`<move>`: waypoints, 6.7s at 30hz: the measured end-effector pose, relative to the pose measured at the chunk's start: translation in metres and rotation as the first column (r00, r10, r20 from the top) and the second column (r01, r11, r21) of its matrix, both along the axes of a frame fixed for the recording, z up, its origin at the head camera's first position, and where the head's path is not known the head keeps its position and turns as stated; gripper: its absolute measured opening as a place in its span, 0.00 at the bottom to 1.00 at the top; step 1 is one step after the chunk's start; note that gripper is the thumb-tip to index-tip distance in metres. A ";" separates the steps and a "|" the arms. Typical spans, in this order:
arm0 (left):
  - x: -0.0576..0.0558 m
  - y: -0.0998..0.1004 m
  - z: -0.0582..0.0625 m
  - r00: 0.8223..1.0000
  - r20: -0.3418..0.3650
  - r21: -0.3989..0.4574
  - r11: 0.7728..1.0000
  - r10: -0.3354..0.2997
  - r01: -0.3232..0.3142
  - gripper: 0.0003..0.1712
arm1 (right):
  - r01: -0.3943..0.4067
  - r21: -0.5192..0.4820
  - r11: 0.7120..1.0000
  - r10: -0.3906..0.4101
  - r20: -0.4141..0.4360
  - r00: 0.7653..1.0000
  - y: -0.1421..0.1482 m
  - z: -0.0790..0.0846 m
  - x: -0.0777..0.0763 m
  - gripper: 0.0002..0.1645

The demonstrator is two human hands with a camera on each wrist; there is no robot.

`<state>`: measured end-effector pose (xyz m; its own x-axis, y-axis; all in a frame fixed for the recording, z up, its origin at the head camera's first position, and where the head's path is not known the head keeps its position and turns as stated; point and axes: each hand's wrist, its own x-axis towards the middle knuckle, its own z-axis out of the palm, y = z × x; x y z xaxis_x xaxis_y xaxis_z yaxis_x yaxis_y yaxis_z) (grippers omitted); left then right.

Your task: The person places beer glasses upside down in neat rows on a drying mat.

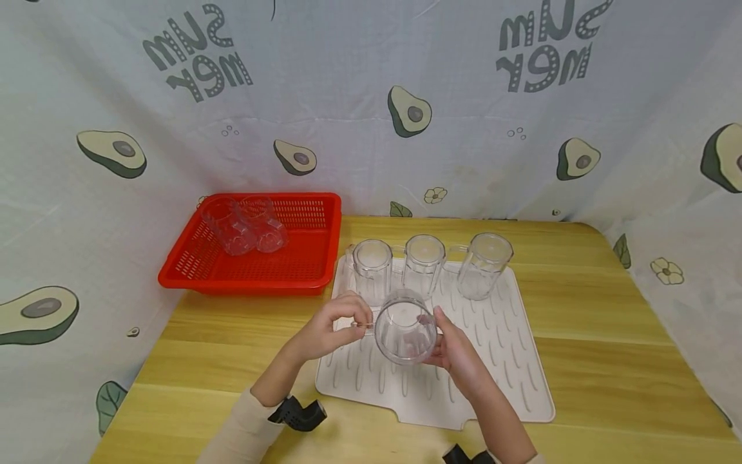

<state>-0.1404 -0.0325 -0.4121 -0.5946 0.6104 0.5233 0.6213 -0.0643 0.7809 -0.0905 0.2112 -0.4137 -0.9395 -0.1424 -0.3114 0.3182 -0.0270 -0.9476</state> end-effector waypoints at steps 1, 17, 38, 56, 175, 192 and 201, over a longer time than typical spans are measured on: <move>0.000 -0.002 0.000 1.000 -0.011 -0.030 1.000 -0.001 0.001 0.06 | -0.012 0.019 1.000 0.012 -0.002 1.000 0.001 0.001 0.000 0.37; 0.010 -0.013 0.008 0.995 -0.093 -0.324 0.944 0.026 -0.055 0.07 | -0.078 0.095 0.992 0.087 -0.095 0.992 0.008 0.019 -0.005 0.39; 0.015 -0.011 0.009 0.955 -0.296 -0.493 0.853 0.017 -0.168 0.06 | 0.051 0.247 0.968 -0.035 -0.068 0.997 -0.001 0.021 -0.007 0.29; 0.008 -0.011 0.012 0.959 -0.101 -0.230 0.931 0.266 -0.283 0.30 | 0.099 0.065 0.993 -0.074 -0.315 0.946 -0.006 0.025 -0.001 0.26; -0.059 0.150 -0.038 0.950 0.309 -0.272 0.961 0.031 0.057 0.27 | 0.209 0.413 0.886 0.069 -0.564 0.823 0.127 -0.025 -0.009 0.57; -0.049 0.121 -0.008 0.989 0.115 -0.267 0.962 0.094 -0.060 0.28 | 0.185 0.450 0.874 0.064 -0.483 0.873 0.130 -0.030 0.005 0.62; -0.038 0.091 0.013 0.980 0.161 -0.103 0.989 0.120 -0.104 0.23 | 0.181 0.537 0.824 0.076 -0.421 0.904 0.127 -0.042 0.023 0.60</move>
<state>-0.1783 0.0588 -0.3990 -0.7359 0.5766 0.3548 0.4812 0.0768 0.8732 -0.0672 0.3382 -0.4553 -0.9957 -0.0134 0.0913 -0.0842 0.5345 -0.8409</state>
